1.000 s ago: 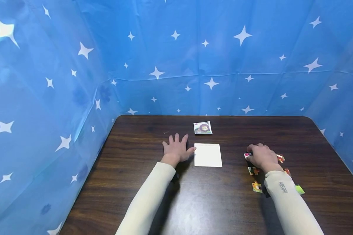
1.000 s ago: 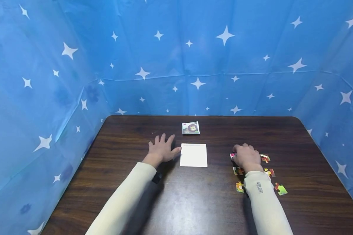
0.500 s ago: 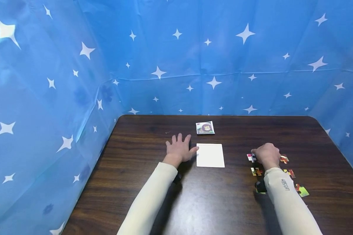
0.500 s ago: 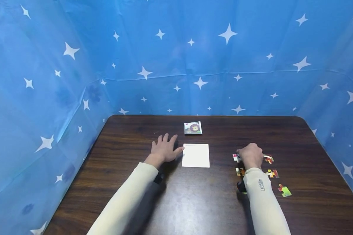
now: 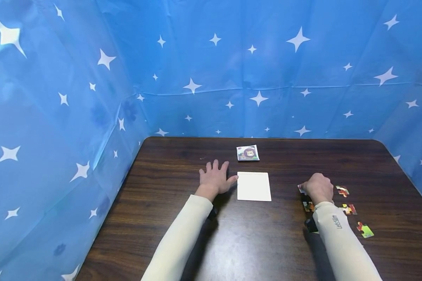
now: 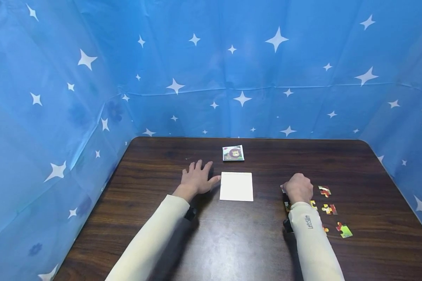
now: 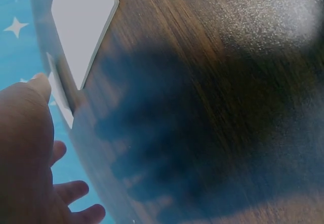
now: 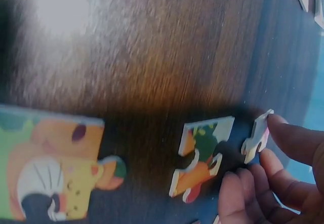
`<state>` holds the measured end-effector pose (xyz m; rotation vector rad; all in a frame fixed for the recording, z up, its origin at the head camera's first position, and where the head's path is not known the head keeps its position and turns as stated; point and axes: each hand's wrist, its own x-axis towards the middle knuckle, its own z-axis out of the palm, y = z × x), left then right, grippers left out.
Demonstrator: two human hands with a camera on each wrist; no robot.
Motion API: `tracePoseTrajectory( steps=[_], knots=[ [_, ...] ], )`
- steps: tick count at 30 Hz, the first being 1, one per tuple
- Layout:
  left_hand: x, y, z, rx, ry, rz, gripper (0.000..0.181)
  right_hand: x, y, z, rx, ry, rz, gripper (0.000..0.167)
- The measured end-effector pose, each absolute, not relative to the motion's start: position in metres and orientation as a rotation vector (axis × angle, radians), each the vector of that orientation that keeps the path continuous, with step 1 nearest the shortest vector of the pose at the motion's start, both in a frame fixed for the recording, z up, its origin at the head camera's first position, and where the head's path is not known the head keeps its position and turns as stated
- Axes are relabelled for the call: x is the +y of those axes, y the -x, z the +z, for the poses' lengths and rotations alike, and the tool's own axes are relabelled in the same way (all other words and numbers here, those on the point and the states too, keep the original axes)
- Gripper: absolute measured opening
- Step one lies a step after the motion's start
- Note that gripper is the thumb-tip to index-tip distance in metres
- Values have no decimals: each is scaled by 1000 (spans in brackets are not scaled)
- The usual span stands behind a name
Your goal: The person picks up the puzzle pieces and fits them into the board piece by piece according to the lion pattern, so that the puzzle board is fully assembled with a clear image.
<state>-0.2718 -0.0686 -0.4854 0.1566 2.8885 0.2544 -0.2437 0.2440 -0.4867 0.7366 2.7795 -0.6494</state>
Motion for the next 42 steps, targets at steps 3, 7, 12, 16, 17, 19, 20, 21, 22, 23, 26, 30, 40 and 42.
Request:
tracePoseTrajectory(
  steps=[3,7,12,16,17,19,20,21,22,23,26,30,40,42],
  knots=[
    [-69,272,-487,2887,-157,264,74,242,243,-486,2755,-759,-667,57],
    [-70,271,-487,2881,-159,271,74,241,244,-486,2724,-784,-681,53],
    [-71,268,-485,2896,-164,269,73,242,244,-486,2727,-812,-783,38],
    [-73,267,-485,2905,-163,257,73,245,245,-486,2760,-814,-891,31],
    [-73,267,-485,2905,-160,255,74,246,245,-486,2767,-804,-920,29],
    [-73,267,-486,2903,-153,250,74,246,248,-486,2768,-785,-1005,26],
    [-73,268,-487,2899,-150,250,74,245,249,-486,2750,-783,-1069,25],
    [-73,268,-487,2896,-148,248,74,245,251,-486,2736,-781,-1131,24],
    [-73,268,-487,2894,-146,245,74,243,253,-487,2709,-781,-1201,23],
    [-73,268,-487,2890,-146,246,74,242,254,-487,2678,-780,-1279,23],
    [-73,268,-489,2883,-144,254,74,235,259,-487,2584,-786,-1481,23],
    [-74,267,-489,2876,-143,271,73,217,264,-487,2535,-753,-1597,21],
    [-75,262,-488,2824,-187,279,72,168,268,-490,2500,-675,-1688,18],
    [-75,260,-487,2818,-194,286,71,161,269,-491,2494,-665,-1682,18]
  ],
)
